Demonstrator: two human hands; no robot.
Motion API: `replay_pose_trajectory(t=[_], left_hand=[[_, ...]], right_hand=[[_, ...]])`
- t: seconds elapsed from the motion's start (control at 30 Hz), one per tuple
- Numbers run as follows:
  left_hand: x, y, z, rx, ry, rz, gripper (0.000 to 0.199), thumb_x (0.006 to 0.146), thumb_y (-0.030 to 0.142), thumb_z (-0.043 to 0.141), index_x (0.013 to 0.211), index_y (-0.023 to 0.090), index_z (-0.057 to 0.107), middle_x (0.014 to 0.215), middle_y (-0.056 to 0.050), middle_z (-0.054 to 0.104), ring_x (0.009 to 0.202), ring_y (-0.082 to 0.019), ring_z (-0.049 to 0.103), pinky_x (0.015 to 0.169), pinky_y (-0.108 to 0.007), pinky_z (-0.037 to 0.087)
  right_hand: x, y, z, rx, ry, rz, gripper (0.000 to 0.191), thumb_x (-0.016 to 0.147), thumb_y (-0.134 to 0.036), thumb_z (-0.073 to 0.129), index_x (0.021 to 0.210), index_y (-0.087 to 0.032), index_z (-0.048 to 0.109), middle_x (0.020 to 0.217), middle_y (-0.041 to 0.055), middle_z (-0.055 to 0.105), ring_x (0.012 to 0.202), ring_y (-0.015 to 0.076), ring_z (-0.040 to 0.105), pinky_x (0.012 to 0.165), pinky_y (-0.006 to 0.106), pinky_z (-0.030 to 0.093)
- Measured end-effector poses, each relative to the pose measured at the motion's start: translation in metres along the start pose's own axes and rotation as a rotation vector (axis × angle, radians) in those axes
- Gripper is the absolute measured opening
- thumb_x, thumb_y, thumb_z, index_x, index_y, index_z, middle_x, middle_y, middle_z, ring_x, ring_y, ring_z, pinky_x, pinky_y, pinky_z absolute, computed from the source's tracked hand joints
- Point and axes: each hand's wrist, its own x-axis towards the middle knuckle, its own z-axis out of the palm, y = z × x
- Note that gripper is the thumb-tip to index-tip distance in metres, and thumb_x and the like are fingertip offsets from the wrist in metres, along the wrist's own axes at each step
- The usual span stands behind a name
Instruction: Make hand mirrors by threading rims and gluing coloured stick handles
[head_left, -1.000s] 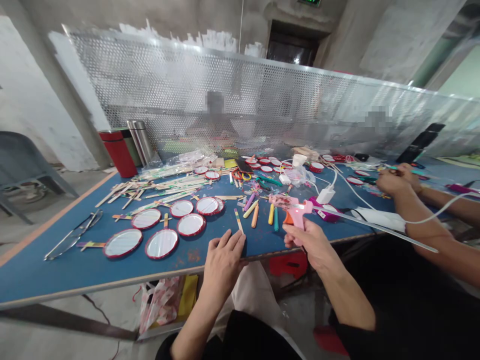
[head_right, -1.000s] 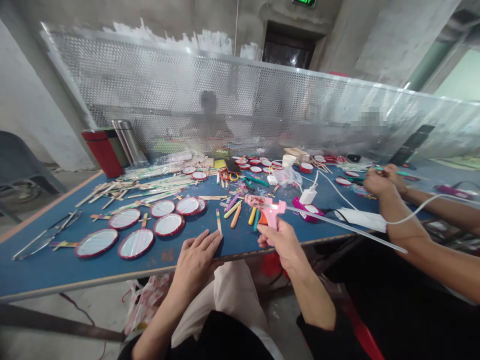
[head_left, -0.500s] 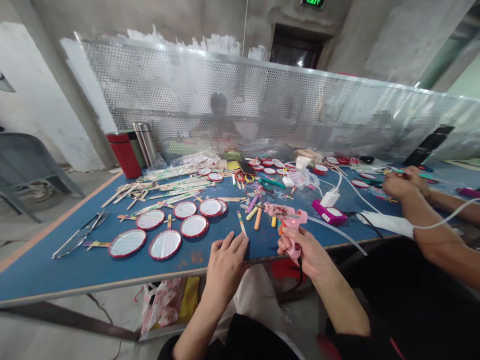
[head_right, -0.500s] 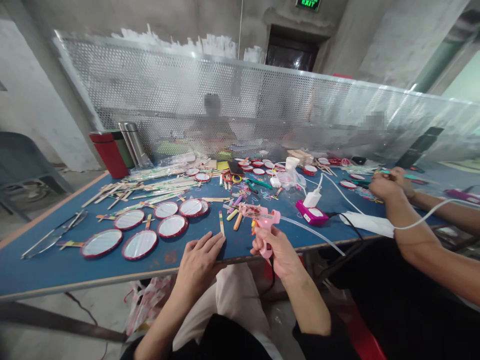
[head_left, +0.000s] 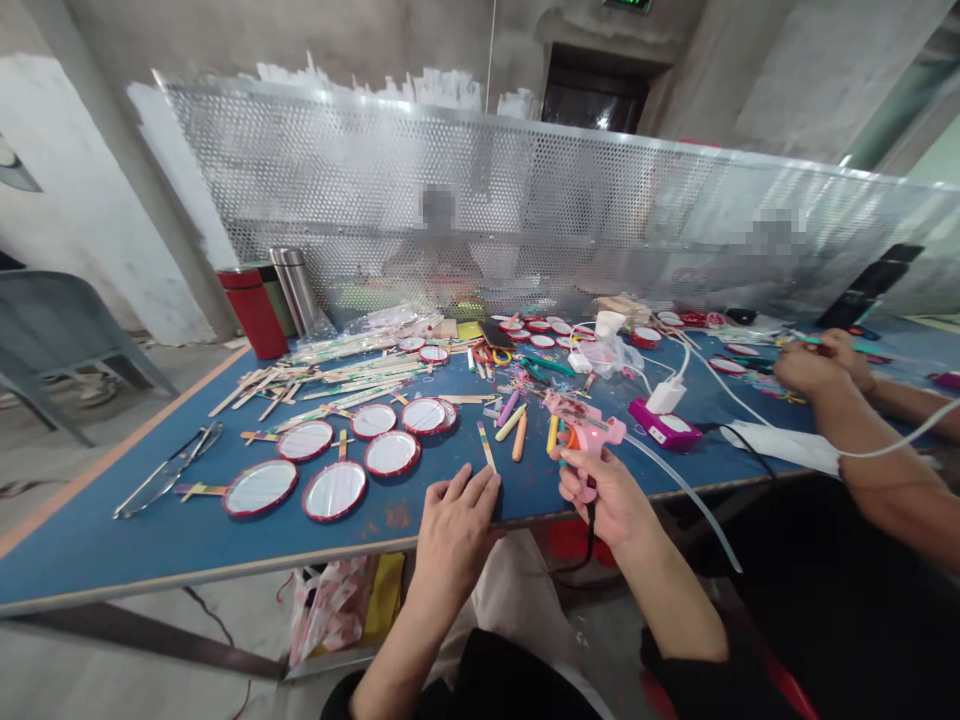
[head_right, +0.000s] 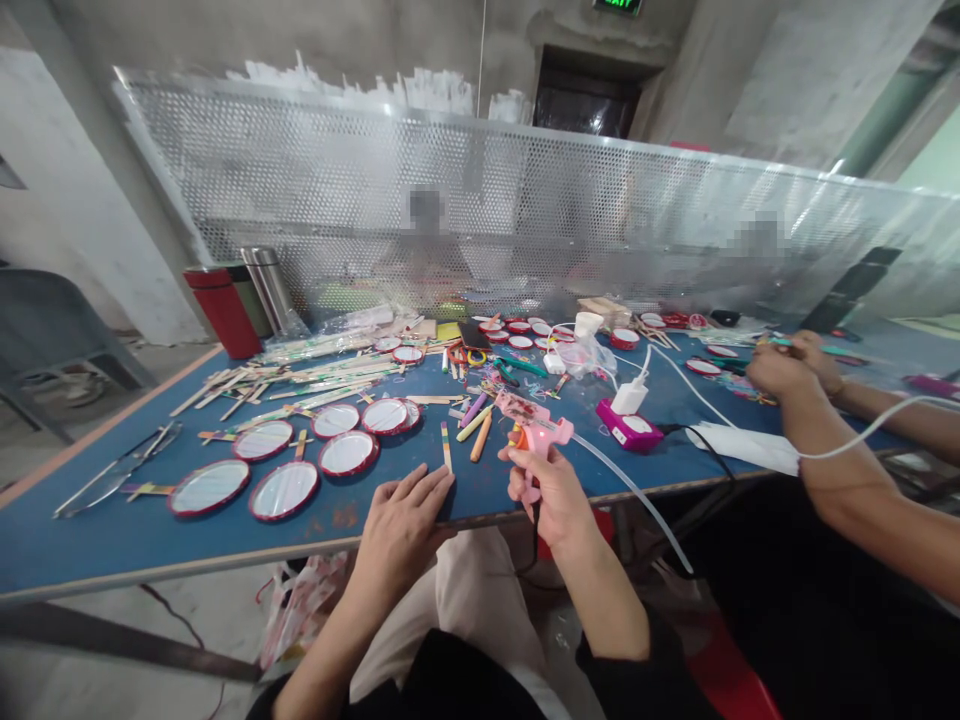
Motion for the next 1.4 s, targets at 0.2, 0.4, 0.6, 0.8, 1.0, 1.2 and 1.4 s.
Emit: replay_pose_trajectory(t=[0.2, 0.4, 0.6, 0.8, 1.0, 1.2, 1.4], left_hand=[[0.0, 0.0005, -0.001, 0.0, -0.008, -0.003, 0.052, 0.082, 0.028, 0.068, 0.131, 0.022, 0.052, 0.137, -0.005, 0.058, 0.126, -0.028, 0.051, 0.091, -0.044, 0.043], [0.0, 0.0015, -0.0033, 0.01, -0.005, -0.006, 0.051, 0.083, 0.029, 0.068, 0.131, 0.022, 0.052, 0.136, -0.005, 0.059, 0.126, -0.028, 0.051, 0.092, -0.043, 0.043], [-0.0001, 0.0002, -0.0001, 0.018, -0.007, -0.002, 0.05, 0.083, 0.031, 0.067, 0.13, 0.023, 0.052, 0.137, -0.005, 0.058, 0.126, -0.028, 0.051, 0.091, -0.044, 0.043], [-0.0008, -0.001, 0.0024, 0.013, 0.002, -0.002, 0.053, 0.081, 0.031, 0.07, 0.131, 0.023, 0.052, 0.137, -0.004, 0.058, 0.125, -0.028, 0.052, 0.091, -0.044, 0.044], [0.0007, -0.0005, 0.001, 0.005, -0.006, -0.007, 0.052, 0.081, 0.031, 0.07, 0.13, 0.023, 0.053, 0.136, -0.004, 0.058, 0.125, -0.029, 0.052, 0.091, -0.044, 0.044], [0.0014, -0.0008, 0.001, 0.009, -0.022, -0.004, 0.056, 0.079, 0.031, 0.072, 0.131, 0.022, 0.051, 0.138, -0.004, 0.057, 0.125, -0.029, 0.052, 0.091, -0.045, 0.043], [0.0009, -0.0005, 0.0013, 0.023, -0.021, -0.002, 0.056, 0.079, 0.032, 0.072, 0.13, 0.021, 0.052, 0.137, -0.004, 0.058, 0.125, -0.029, 0.052, 0.091, -0.045, 0.044]], right_hand=[[-0.0019, -0.0018, -0.0005, -0.008, -0.037, 0.034, 0.027, 0.056, -0.019, 0.08, 0.078, -0.017, 0.064, 0.057, -0.0052, 0.061, 0.034, 0.0005, 0.035, 0.037, 0.018, 0.03], [-0.0005, -0.0019, 0.0012, -0.112, -0.038, 0.021, 0.025, 0.058, -0.019, 0.078, 0.078, -0.016, 0.063, 0.075, 0.0016, 0.07, 0.036, 0.0028, 0.045, 0.037, 0.018, 0.033], [0.0016, 0.0003, 0.0005, -0.123, -0.068, 0.037, 0.032, 0.058, -0.016, 0.076, 0.088, -0.014, 0.065, 0.068, -0.0004, 0.067, 0.039, 0.0038, 0.047, 0.038, 0.017, 0.037], [0.0034, 0.0008, -0.0011, -0.083, -0.129, 0.143, 0.035, 0.064, -0.021, 0.081, 0.096, -0.017, 0.067, 0.095, 0.0063, 0.072, 0.057, 0.0109, 0.065, 0.042, 0.017, 0.042], [0.0045, -0.0012, -0.0022, 0.043, -0.254, 0.211, 0.031, 0.076, -0.035, 0.074, 0.1, -0.017, 0.068, 0.092, 0.0062, 0.072, 0.071, 0.0148, 0.068, 0.054, 0.021, 0.049], [0.002, -0.0036, -0.0038, 0.081, -0.384, 0.235, 0.028, 0.078, -0.036, 0.074, 0.095, -0.014, 0.069, 0.081, 0.0034, 0.067, 0.058, 0.0083, 0.056, 0.048, 0.019, 0.045], [-0.0022, 0.0023, -0.0001, -0.251, -0.328, 0.148, 0.036, 0.079, -0.046, 0.071, 0.092, -0.013, 0.066, 0.076, 0.0022, 0.061, 0.054, 0.0085, 0.054, 0.044, 0.019, 0.046]])
